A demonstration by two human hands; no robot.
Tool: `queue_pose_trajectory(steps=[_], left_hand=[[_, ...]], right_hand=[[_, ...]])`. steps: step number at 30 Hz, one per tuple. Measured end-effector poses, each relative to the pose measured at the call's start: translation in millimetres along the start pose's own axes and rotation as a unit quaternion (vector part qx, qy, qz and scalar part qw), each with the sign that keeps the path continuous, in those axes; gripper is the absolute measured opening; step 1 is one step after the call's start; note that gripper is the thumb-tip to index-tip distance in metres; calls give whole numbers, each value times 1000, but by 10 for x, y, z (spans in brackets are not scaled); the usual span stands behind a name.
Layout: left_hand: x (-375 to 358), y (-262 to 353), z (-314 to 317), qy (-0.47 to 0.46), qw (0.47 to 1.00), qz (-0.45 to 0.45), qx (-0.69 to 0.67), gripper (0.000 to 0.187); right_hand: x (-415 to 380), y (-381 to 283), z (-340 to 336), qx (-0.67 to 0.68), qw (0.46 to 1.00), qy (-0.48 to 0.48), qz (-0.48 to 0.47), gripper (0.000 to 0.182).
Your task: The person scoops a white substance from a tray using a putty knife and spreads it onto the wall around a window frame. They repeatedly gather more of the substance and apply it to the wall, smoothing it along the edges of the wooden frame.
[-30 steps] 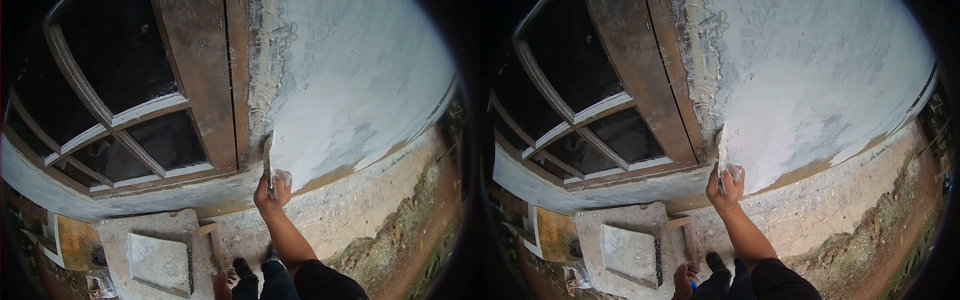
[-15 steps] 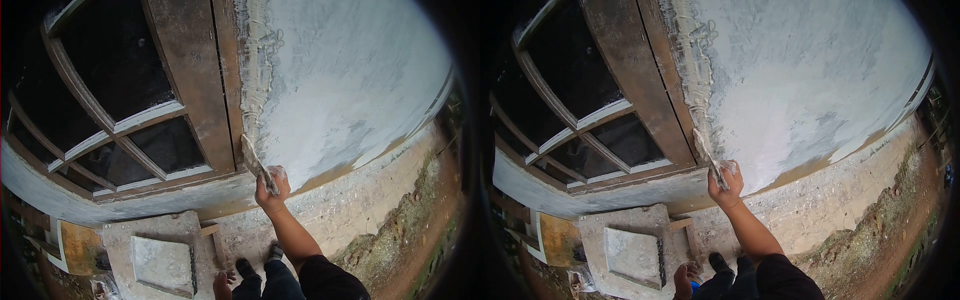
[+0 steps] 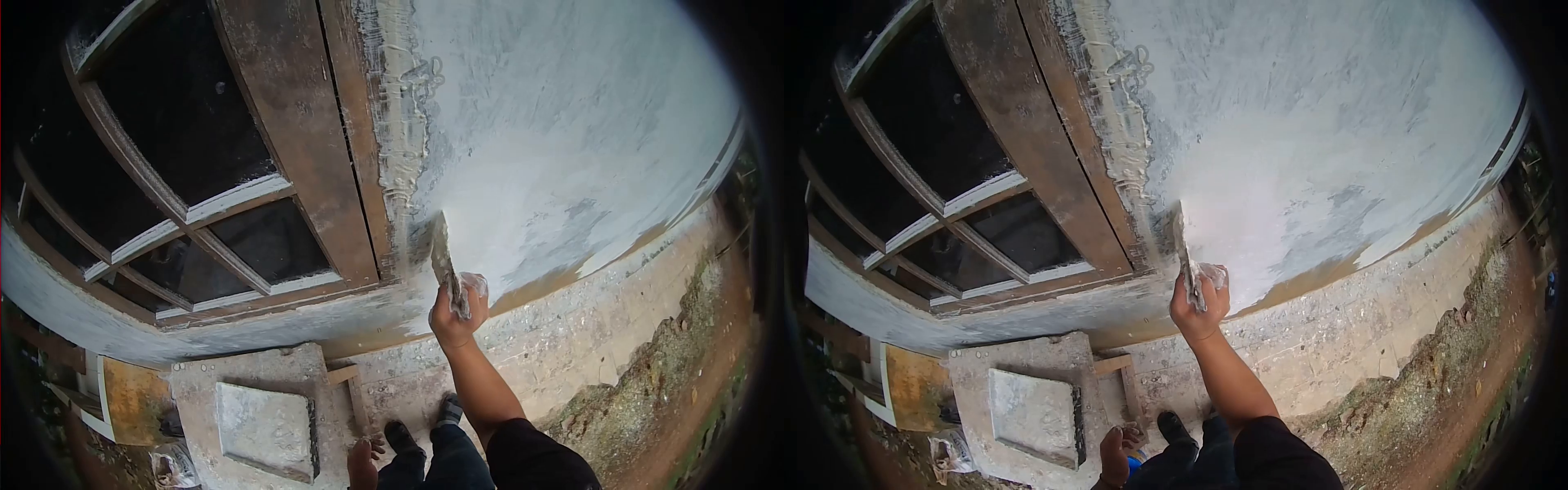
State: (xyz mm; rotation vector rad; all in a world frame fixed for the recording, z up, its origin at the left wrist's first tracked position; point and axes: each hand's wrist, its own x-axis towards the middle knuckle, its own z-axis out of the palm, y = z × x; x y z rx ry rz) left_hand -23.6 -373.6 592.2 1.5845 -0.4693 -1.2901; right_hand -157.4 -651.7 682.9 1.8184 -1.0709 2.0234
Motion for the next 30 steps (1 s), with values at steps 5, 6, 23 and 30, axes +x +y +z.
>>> queue_pose_trajectory(steps=[5, 6, 23, 30], left_hand=[[-49, 155, 52, 5, 999, 29, 24, 39], [-52, 154, 37, 7, 999, 31, 26, 39], [20, 208, 159, 5, 999, 40, -18, 36], [21, 316, 265, 19, 999, 37, -13, 36]], right_hand=[[-104, -287, 280, 11, 1000, -2, -11, 29], [-96, -317, 276, 13, 1000, 1, -10, 29], [305, 117, -177, 88, 992, -32, 88, 10], [539, -31, 48, 166, 979, -76, 93, 13]])
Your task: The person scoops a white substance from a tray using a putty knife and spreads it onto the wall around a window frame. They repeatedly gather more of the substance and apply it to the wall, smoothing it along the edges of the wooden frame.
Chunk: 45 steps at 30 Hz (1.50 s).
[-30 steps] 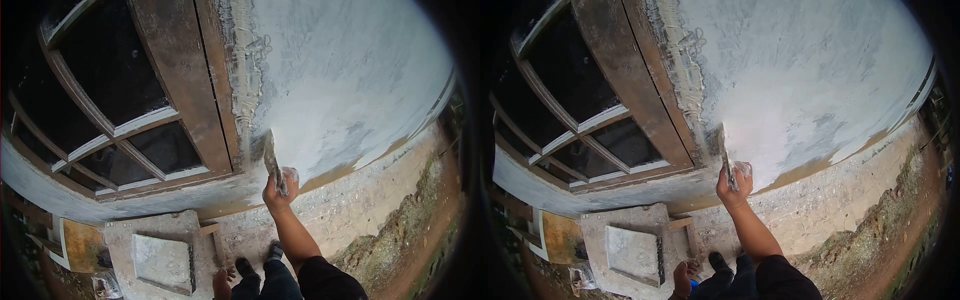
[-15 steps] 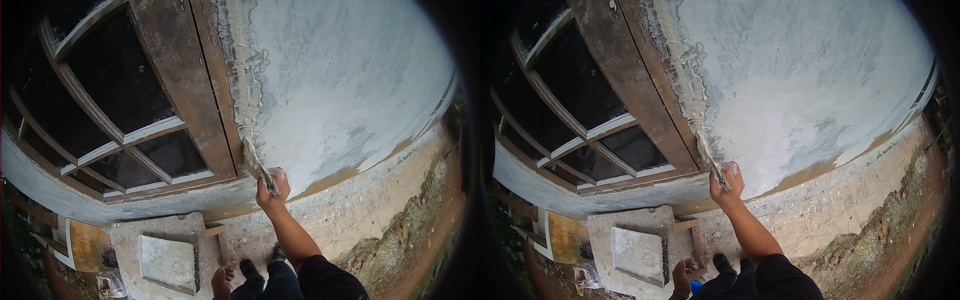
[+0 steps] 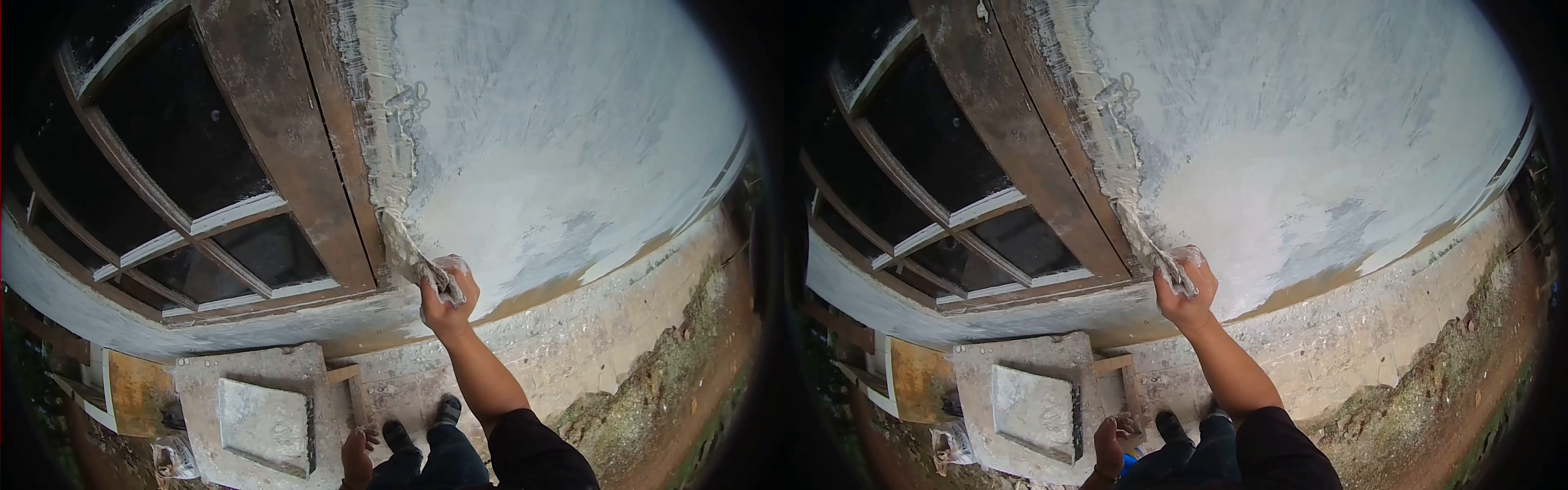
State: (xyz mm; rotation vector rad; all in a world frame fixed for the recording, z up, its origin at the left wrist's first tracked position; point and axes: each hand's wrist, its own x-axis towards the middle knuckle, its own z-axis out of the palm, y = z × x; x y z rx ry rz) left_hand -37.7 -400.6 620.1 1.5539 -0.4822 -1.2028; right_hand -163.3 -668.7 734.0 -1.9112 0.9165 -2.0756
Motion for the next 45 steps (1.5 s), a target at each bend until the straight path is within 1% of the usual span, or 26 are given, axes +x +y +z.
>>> queue_pose_trajectory(steps=[2, 3, 6, 8, 10, 12, 14, 15, 18, 19, 22, 24, 26, 28, 29, 30, 32, 33, 34, 36, 37, 38, 40, 41, 44, 45], left_hand=[[5, 8, -1, 7, 1000, 4, -2, 36], [6, 28, 15, 8, 1000, 3, -4, 36], [-1, 53, 22, 8, 1000, 5, 15, 36], [25, -4, -17, -4, 999, 22, 41, 37], [25, 22, -5, 2, 999, 17, 33, 37], [26, 36, 18, 6, 1000, 12, 27, 37], [23, 53, 22, -5, 999, 17, 38, 36], [26, 34, 20, -6, 999, 17, 39, 36], [38, 13, 25, -8, 1000, 26, 13, 36], [27, 69, 45, -11, 1000, 19, 11, 36], [43, 85, 2, -12, 1000, 6, 13, 36], [48, 91, -38, -10, 1000, 0, 14, 36], [42, 117, -74, -15, 999, 30, 36, 36], [78, 32, -172, -23, 998, 34, 54, 36], [95, -2, -203, -30, 996, 36, 75, 36], [98, 3, -207, -32, 996, 37, 75, 36], [103, 41, -216, -30, 996, 38, 74, 37], [105, 88, -197, -34, 996, 39, 76, 37], [108, 150, -162, -33, 996, 57, 59, 35], [123, 193, -164, -33, 996, 75, 42, 34], [151, 184, -178, -36, 995, 79, 46, 34], [167, 177, -185, -38, 995, 81, 49, 33], [186, 194, -179, -43, 994, 90, 52, 33], [192, 202, -176, -46, 992, 99, 55, 33], [215, 194, -206, -51, 994, 84, 55, 33], [212, 217, -215, -53, 993, 85, 54, 33]], right_hand=[[18, 49, -29, -32, 999, 4, 25, 14], [7, 113, -58, -41, 999, 13, 13, 14], [-20, 156, -205, -65, 997, 27, 25, 14], [-50, 150, -282, -56, 998, 29, 24, 13], [-56, 111, -333, 3, 996, 48, 69, 12], [-18, 61, -300, 19, 996, 52, 66, 11], [65, 1, -207, 31, 999, 11, 32, 12], [82, -24, -158, 33, 998, -3, 54, 12], [144, 28, -24, 48, 998, -10, 49, 11], [146, 43, -33, 48, 998, -8, 48, 11], [152, 105, -135, -18, 999, 21, 28, 12], [122, 109, -256, -34, 997, 34, 55, 12], [134, 32, -300, -27, 997, 43, 50, 12], [202, -84, -298, 28, 997, 56, 46, 12], [261, -163, -278, 13, 999, 22, 27, 13], [284, -208, -175, 59, 997, 44, 29, 14], [365, -205, -76, 54, 998, -15, 19, 14], [406, -190, -18, 48, 998, -18, 19, 13], [442, -162, -16, 46, 999, -15, 18, 13], [486, -112, -32, 29, 996, -4, 79, 12], [506, -80, -68, -4, 999, 7, 45, 12], [515, -52, -111, -5, 999, 7, 43, 12], [511, 9, -211, -36, 997, 44, 43, 12], [491, 67, -260, -22, 996, 57, 66, 13], [481, 34, -402, -45, 994, 60, 82, 13], [473, 6, -443, -63, 994, 60, 71, 12]])
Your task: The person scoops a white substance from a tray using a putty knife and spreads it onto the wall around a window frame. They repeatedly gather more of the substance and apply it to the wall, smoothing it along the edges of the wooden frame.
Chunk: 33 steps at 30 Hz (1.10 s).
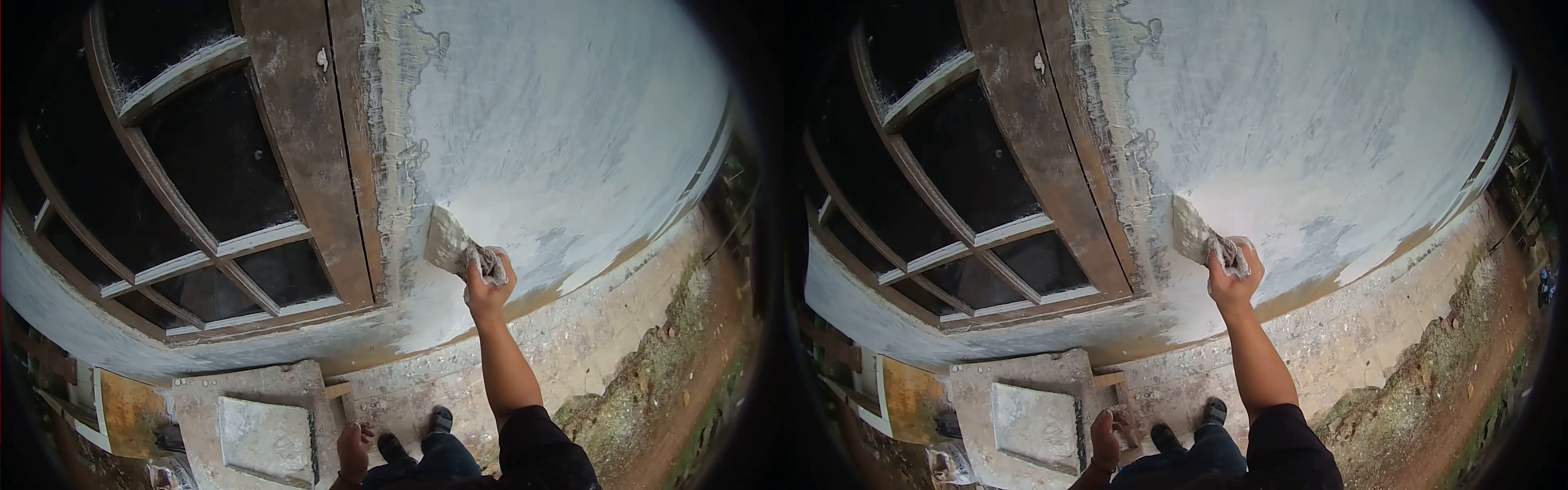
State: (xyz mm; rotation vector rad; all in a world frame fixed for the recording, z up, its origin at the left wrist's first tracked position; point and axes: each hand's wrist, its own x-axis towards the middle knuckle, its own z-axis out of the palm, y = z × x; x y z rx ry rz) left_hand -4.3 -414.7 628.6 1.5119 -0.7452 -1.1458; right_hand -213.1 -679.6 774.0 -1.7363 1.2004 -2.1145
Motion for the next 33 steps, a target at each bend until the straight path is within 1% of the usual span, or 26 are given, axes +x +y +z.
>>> queue_pose_trajectory(steps=[1, 2, 3, 5, 7, 8, 9, 11, 13, 14, 15, 17, 18, 20, 21, 23, 25, 27, 29, 30, 33], left_hand=[[-7, 24, -16, -1, 1000, 7, 16, 32], [-7, 44, -35, -1, 999, 16, 32, 32], [-4, 47, -65, -2, 999, 18, 30, 32], [-5, 26, -149, -1, 1000, 11, 5, 31], [-9, 28, -229, 2, 1000, 11, 5, 31], [-22, 37, -269, 7, 1000, 12, 7, 31], [-39, 56, -303, 4, 1000, 12, 9, 31], [-54, 104, -376, 15, 999, 26, 20, 32], [-53, 72, -471, 25, 998, 43, 44, 32], [-59, 61, -510, 36, 995, 58, 66, 32], [-71, 121, -527, 35, 995, 59, 67, 32], [-107, 254, -531, 49, 998, 32, -4, 31], [-110, 243, -548, 49, 998, 31, -4, 31], [-101, 189, -582, 52, 998, 42, -4, 27], [-106, 153, -572, 52, 998, 42, -3, 27], [-83, 125, -518, 64, 997, 45, 4, 26], [-91, 227, -379, 73, 996, 43, 10, 26], [-95, 324, -211, 85, 996, 35, 16, 26], [-64, 407, -35, 67, 997, 38, 10, 27], [-55, 436, 38, 76, 996, 36, 11, 27], [-50, 507, 286, 86, 995, 40, 6, 27]], right_hand=[[-17, -33, -38, -1, 1000, 1, -1, 12], [-30, -73, -67, 25, 999, 30, 23, 11], [-35, -123, -82, 51, 996, 59, 46, 10], [-39, -261, -74, 56, 995, 68, 51, 8], [-66, -445, 44, -112, 988, 92, -53, 7], [-65, -555, 167, -130, 983, 104, -80, 6], [-79, -614, 269, -141, 980, 90, -104, 7], [-220, -558, 474, -171, 968, 71, -168, 21], [-301, -610, 604, -178, 965, 74, -179, 30], [-330, -646, 631, -171, 969, 85, -159, 22], [-338, -679, 615, -173, 968, 86, -158, 22], [-344, -752, 546, -124, 976, 70, -164, 13], [-319, -774, 514, -124, 976, 69, -163, 13], [-224, -771, 446, 2, 1000, 10, -18, 10], [-187, -700, 433, 3, 1000, 10, -16, 10], [-91, -512, 446, 40, 998, -31, -46, 12], [19, -429, 396, 37, 998, -27, -38, 12], [101, -326, 314, -8, 996, -22, -83, 13], [175, -184, 201, -10, 998, -11, -62, 14], [214, -122, 141, -18, 999, 1, -47, 15], [320, -50, -102, -14, 999, -16, -46, 14]])
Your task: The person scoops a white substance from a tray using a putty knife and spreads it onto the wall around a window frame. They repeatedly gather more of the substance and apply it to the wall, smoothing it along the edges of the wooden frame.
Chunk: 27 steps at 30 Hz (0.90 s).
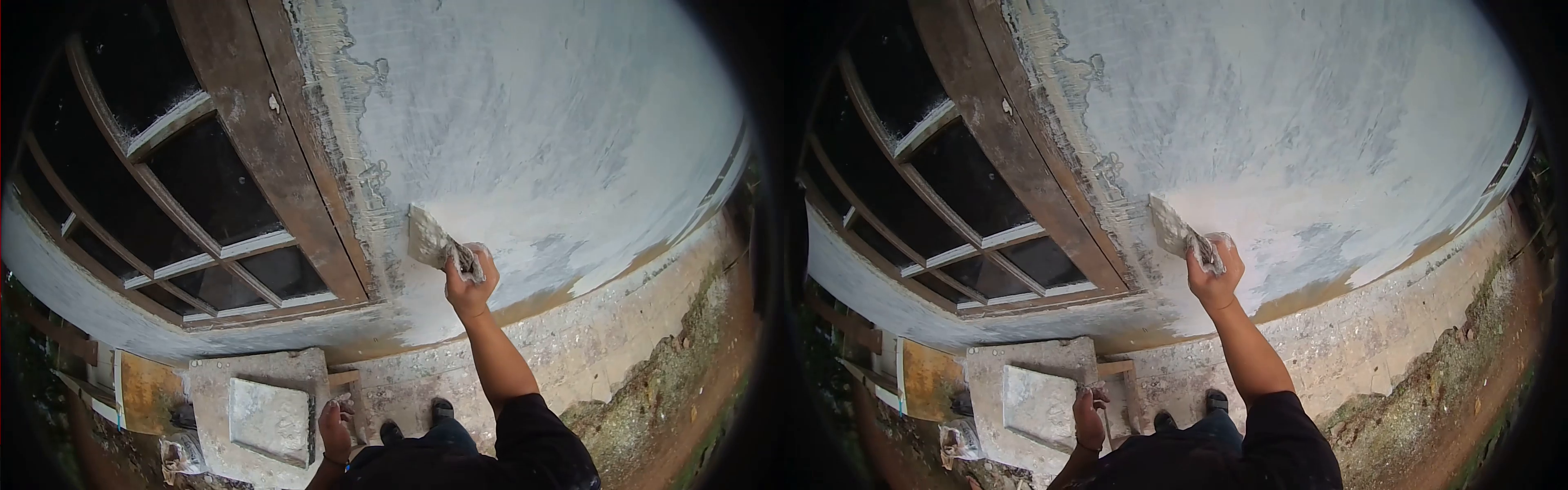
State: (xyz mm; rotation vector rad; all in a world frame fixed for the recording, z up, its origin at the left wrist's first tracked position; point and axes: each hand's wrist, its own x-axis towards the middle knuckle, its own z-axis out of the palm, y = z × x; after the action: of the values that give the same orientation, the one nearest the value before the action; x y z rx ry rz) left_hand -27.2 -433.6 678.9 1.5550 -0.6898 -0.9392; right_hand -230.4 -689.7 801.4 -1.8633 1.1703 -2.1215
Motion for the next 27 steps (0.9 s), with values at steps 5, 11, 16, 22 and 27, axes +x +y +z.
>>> queue_pose_trajectory(steps=[5, 11, 16, 22, 27], left_hand=[[-139, 150, 343, 40, 999, -11, -21, 29], [-335, 223, 567, 100, 993, -9, -62, 30], [-487, 107, 623, 142, 986, -41, -74, 27], [-651, -52, 603, 162, 982, -66, -66, 26], [-644, -246, 531, 144, 981, -76, -110, 26]], right_hand=[[74, -105, -114, 106, 993, -38, -30, 12], [98, -100, 280, 168, 979, -114, -28, 14], [121, 162, 173, 101, 992, -31, -71, 14], [79, 216, -216, 115, 991, -60, -23, 13], [33, 33, 18, 213, 967, -132, 54, 17]])
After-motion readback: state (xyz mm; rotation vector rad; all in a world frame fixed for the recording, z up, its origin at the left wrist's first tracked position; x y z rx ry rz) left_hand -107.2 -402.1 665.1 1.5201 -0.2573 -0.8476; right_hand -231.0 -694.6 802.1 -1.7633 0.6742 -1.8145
